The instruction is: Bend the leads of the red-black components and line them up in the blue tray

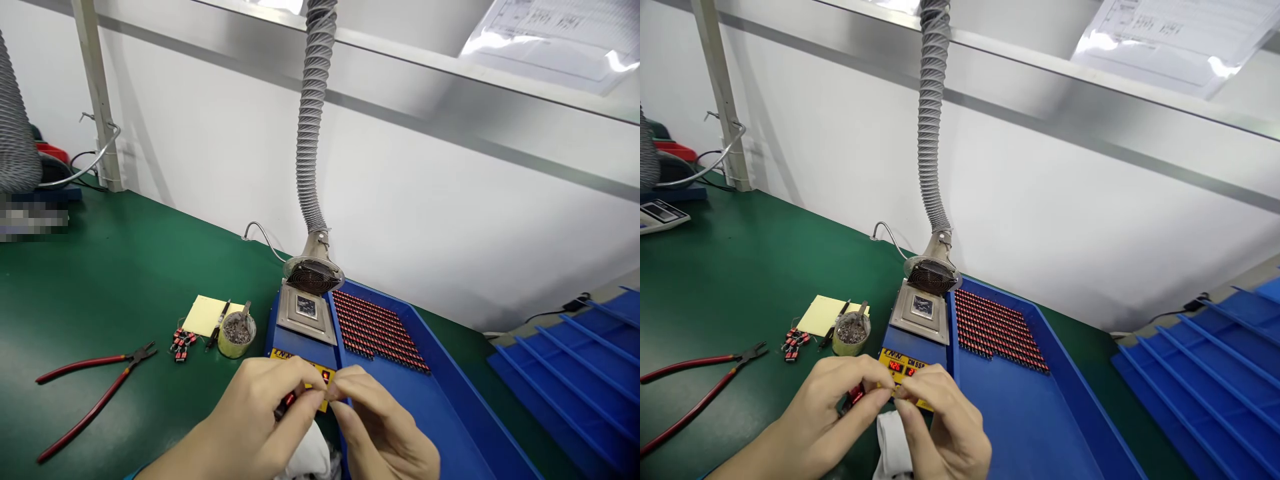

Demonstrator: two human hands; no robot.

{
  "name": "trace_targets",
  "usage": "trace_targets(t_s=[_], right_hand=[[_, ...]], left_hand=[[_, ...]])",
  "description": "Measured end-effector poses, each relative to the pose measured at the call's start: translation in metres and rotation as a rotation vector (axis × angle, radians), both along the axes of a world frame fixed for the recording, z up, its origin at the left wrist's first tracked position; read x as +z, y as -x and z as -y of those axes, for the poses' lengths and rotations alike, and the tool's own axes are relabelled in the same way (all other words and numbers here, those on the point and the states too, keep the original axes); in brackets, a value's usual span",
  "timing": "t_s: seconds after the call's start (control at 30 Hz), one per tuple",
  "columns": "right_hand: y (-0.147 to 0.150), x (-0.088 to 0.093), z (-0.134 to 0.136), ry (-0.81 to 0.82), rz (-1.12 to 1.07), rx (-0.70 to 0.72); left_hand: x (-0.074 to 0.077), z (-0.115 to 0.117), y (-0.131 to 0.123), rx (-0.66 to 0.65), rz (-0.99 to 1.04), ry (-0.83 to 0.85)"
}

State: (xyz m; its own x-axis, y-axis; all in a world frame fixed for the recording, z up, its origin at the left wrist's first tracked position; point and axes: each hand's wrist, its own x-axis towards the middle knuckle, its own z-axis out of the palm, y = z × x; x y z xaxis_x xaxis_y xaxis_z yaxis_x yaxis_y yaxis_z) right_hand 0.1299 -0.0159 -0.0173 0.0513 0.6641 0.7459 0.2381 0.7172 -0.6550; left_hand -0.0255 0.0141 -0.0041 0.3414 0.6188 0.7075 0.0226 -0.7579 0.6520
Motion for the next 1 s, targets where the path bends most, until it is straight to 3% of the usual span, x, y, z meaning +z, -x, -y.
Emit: trace_targets(t_s=[0.07, 0.13, 0.2, 0.23, 0.3, 0.37, 0.4, 0.47, 0.6, 0.67, 0.73, 0.8, 0.87, 0.93, 1.0], right_hand=[[0.001, 0.001, -0.001, -0.094, 0.141, -0.061], [0.006, 0.0, 0.0, -0.18, 0.198, -0.145], [0.012, -0.002, 0.002, -0.159, 0.159, -0.236], [0.014, -0.002, 0.003, -0.074, 0.105, -0.242], [0.016, -0.003, 0.005, 0.213, -0.053, -0.112], [0.012, -0.003, 0.006, 0.443, -0.194, 0.121], [0.009, -0.002, 0.006, 0.458, -0.237, 0.2], [0.004, 0.0, 0.004, 0.345, -0.213, 0.211], [0.004, 0.001, 0.002, 0.007, 0.065, -0.021], [0.011, 0.0, 0.002, -0.104, 0.118, -0.147], [0.017, -0.001, 0.004, -0.031, 0.05, -0.215], [0.019, -0.002, 0.005, 0.239, -0.121, -0.098], [0.016, -0.001, 0.006, 0.474, -0.294, 0.14], [0.01, 0.001, 0.005, 0.462, -0.336, 0.254], [0.005, 0.002, 0.003, 0.281, -0.229, 0.185]], left_hand=[[0.002, 0.0, 0.001, -0.033, -0.027, 0.118], [0.002, 0.0, 0.0, -0.02, -0.067, 0.11], [-0.001, -0.001, -0.002, 0.06, -0.097, -0.064], [-0.002, -0.001, -0.004, 0.121, -0.124, -0.175], [-0.005, -0.002, -0.006, 0.221, -0.177, -0.337], [-0.005, -0.001, -0.005, 0.21, -0.168, -0.329], [-0.004, -0.001, -0.004, 0.171, -0.136, -0.274], [-0.001, 0.0, -0.001, 0.077, -0.072, -0.119], [0.002, 0.0, 0.002, -0.014, -0.067, 0.066], [0.0, -0.001, 0.0, 0.039, -0.093, -0.038], [-0.004, -0.001, -0.002, 0.161, -0.16, -0.242], [-0.007, -0.001, -0.004, 0.266, -0.229, -0.408], [-0.007, -0.001, -0.004, 0.271, -0.216, -0.43], [-0.003, 0.0, -0.002, 0.165, -0.128, -0.295], [0.002, 0.001, 0.0, 0.03, -0.069, -0.066]])
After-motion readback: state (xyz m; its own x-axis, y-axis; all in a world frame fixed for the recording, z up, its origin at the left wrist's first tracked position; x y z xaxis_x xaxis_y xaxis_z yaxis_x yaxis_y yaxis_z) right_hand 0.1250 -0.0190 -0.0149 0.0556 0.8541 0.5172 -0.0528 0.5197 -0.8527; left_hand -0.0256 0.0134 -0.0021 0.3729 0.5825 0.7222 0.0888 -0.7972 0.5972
